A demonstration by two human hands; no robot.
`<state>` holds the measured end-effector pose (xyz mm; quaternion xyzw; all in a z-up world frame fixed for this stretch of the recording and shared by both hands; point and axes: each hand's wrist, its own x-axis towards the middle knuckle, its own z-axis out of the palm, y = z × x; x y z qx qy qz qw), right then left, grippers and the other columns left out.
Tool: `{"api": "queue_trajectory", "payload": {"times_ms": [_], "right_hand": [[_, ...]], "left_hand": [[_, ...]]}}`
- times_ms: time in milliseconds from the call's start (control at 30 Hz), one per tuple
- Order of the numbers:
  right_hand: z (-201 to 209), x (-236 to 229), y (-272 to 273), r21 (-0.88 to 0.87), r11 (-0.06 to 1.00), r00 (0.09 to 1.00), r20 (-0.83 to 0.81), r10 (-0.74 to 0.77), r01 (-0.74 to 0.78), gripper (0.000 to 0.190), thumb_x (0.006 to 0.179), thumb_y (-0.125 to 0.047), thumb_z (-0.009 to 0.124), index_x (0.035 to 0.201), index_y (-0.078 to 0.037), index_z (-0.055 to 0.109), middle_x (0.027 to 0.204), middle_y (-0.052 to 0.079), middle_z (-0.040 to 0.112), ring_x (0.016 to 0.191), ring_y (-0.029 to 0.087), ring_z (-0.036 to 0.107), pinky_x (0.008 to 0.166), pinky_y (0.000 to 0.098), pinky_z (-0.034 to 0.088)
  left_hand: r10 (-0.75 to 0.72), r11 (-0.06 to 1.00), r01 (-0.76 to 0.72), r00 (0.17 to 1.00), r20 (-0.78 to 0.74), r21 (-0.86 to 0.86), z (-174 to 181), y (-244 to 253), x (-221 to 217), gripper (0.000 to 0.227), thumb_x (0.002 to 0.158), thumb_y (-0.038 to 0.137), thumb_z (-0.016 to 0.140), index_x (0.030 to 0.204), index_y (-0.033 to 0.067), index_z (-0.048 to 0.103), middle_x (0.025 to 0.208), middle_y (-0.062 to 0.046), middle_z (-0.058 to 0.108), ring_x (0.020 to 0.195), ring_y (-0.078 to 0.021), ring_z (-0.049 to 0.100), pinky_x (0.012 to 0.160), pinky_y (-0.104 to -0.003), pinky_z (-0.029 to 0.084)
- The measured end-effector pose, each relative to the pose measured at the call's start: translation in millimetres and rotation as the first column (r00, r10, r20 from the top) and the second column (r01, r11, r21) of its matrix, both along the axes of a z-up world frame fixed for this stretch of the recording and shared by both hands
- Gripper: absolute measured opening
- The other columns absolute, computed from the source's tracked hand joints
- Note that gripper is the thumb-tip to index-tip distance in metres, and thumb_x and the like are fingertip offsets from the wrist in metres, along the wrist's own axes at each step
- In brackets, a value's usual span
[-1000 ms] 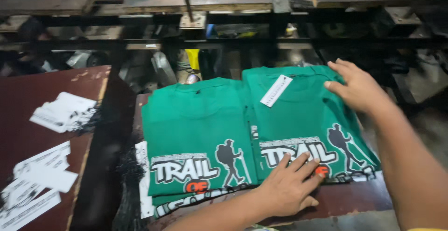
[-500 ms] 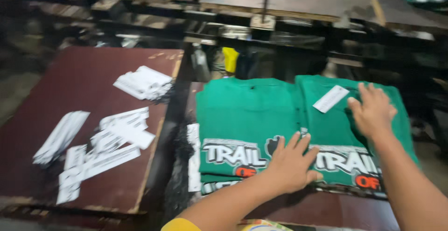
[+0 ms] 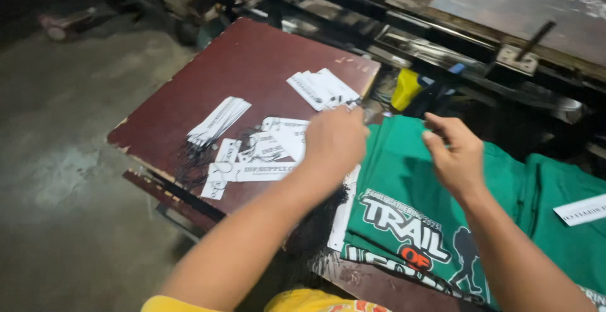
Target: The person repeatedly picks up white tags with black strings and attaches them to the necks of green t-shirts. They thread the string through the collar area and secure the tag, then place the shirt on a stack. The process is repeated for multiple shirts.
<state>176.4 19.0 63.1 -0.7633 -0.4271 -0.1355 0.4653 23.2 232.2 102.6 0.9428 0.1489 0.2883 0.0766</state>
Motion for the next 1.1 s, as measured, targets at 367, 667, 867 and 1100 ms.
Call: {"api": "queue_trajectory", "payload": {"times_ms": [367, 667, 867, 1100], "right_hand": [[19, -31, 160, -0.064, 0.991, 0.982, 0.145, 0.124, -0.116, 0.028, 0.086, -0.018, 0.079, 0.114, -0.020, 0.081, 0.102, 0.003, 0.072, 0.097, 0.026, 0.070, 0.086, 0.0399, 0.055], [19, -40, 196, -0.292, 0.950, 0.900, 0.434, 0.027, 0.112, 0.028, 0.084, -0.038, 0.073, 0.109, -0.025, 0.079, 0.107, -0.004, 0.069, 0.104, 0.023, 0.066, 0.085, 0.0410, 0.048], [34, -48, 204, -0.548, 0.815, 0.967, 0.247, -0.058, 0.189, 0.021, 0.082, -0.037, 0.072, 0.097, -0.021, 0.074, 0.111, -0.004, 0.063, 0.116, 0.025, 0.060, 0.102, 0.0484, 0.041], [48, -51, 211, -0.656, 0.732, 0.980, 0.180, -0.085, 0.184, 0.025, 0.082, -0.034, 0.077, 0.098, -0.016, 0.071, 0.113, 0.001, 0.057, 0.122, 0.027, 0.053, 0.105, 0.0537, 0.035]], "left_hand": [[0.122, 0.977, -0.121, 0.993, -0.006, -0.173, 7, 90, -6, 0.031, 0.091, 0.012, 0.065, 0.120, 0.0167, 0.075, 0.116, -0.009, 0.063, 0.112, -0.0349, 0.060, 0.085, -0.045, 0.053], [-0.016, 0.965, -0.047, 0.971, -0.238, -0.257, -17, 121, 14, 0.045, 0.091, 0.019, 0.065, 0.135, 0.0259, 0.065, 0.137, -0.001, 0.061, 0.136, -0.0294, 0.048, 0.100, -0.047, 0.045], [-0.010, 0.933, -0.061, 0.981, -0.195, -0.355, -4, 117, 3, 0.057, 0.092, 0.012, 0.064, 0.148, 0.0180, 0.054, 0.140, -0.005, 0.056, 0.141, -0.0295, 0.044, 0.103, -0.047, 0.045], [0.008, 0.941, -0.084, 0.974, -0.226, -0.329, 17, 106, -7, 0.063, 0.090, 0.006, 0.065, 0.151, 0.0139, 0.051, 0.155, -0.014, 0.046, 0.151, -0.0330, 0.033, 0.108, -0.051, 0.041]]}}
